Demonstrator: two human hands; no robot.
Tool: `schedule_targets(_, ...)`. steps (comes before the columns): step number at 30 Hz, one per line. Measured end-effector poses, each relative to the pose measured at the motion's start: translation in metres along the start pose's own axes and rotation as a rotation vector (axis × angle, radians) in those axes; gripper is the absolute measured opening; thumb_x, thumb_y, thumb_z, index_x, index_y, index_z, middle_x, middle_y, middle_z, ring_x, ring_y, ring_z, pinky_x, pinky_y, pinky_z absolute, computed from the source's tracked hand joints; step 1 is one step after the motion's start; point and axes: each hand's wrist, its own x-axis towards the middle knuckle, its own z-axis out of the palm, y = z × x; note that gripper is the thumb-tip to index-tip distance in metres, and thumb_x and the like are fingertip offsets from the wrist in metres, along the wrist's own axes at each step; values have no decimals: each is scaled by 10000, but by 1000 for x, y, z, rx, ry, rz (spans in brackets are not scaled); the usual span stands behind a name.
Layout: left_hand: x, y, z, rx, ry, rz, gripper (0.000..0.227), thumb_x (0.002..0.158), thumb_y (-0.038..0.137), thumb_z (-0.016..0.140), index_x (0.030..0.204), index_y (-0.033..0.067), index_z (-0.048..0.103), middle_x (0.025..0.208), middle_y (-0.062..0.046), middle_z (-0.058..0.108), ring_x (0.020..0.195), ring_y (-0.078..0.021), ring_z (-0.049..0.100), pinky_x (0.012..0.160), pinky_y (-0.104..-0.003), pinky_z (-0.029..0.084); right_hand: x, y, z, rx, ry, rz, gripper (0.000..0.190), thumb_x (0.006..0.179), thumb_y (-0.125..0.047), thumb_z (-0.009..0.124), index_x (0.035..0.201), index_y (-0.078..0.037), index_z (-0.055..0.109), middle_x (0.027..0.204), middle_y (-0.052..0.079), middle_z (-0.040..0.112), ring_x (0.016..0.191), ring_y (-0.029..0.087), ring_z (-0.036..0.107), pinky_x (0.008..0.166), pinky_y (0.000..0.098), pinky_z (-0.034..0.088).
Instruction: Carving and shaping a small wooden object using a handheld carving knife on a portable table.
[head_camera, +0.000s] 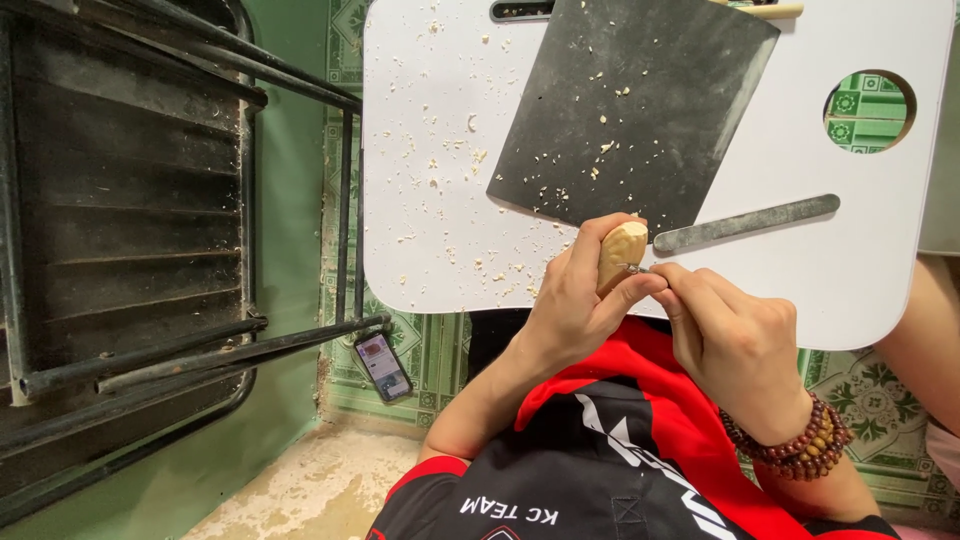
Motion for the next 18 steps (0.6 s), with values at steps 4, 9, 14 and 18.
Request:
schedule_targets(4, 1, -2, 1, 42, 11, 9, 523, 948, 360, 654, 1316, 27, 486, 907, -74, 676, 687, -142, 626, 595, -286, 529, 0, 0, 2, 14, -2, 4, 127, 936, 38, 708, 1060, 9, 716, 795, 60, 681, 481, 167, 493, 464, 334, 367)
schedule_targets(9, 2, 0, 2, 75, 44, -9, 515, 928, 377, 660, 1266, 17, 512, 845, -82, 691, 641, -152, 624, 565, -293, 515, -8, 5, 15, -48, 90, -19, 105, 975, 30, 729, 1075, 1, 745, 749, 45, 633, 461, 154, 395, 453, 326, 305)
schedule_targets(14, 4, 2, 1, 62, 54, -13, 472, 924, 333, 673, 1225, 2, 523, 842, -93, 693, 652, -154, 628, 579, -290, 520, -7, 5, 20, -107, 129, -32, 109, 987, 32, 756, 1094, 14, 750, 747, 49, 624, 479, 157, 394, 470, 324, 300)
schedule_targets(18, 5, 2, 2, 33, 76, -28, 426, 923, 325, 679, 1171, 7, 542, 832, -65, 682, 642, -137, 605, 575, -276, 507, -8, 7, 24, -143, 147, -39, 105, 999, 22, 766, 1102, 22, 743, 759, 57, 640, 475, 152, 394, 459, 314, 293)
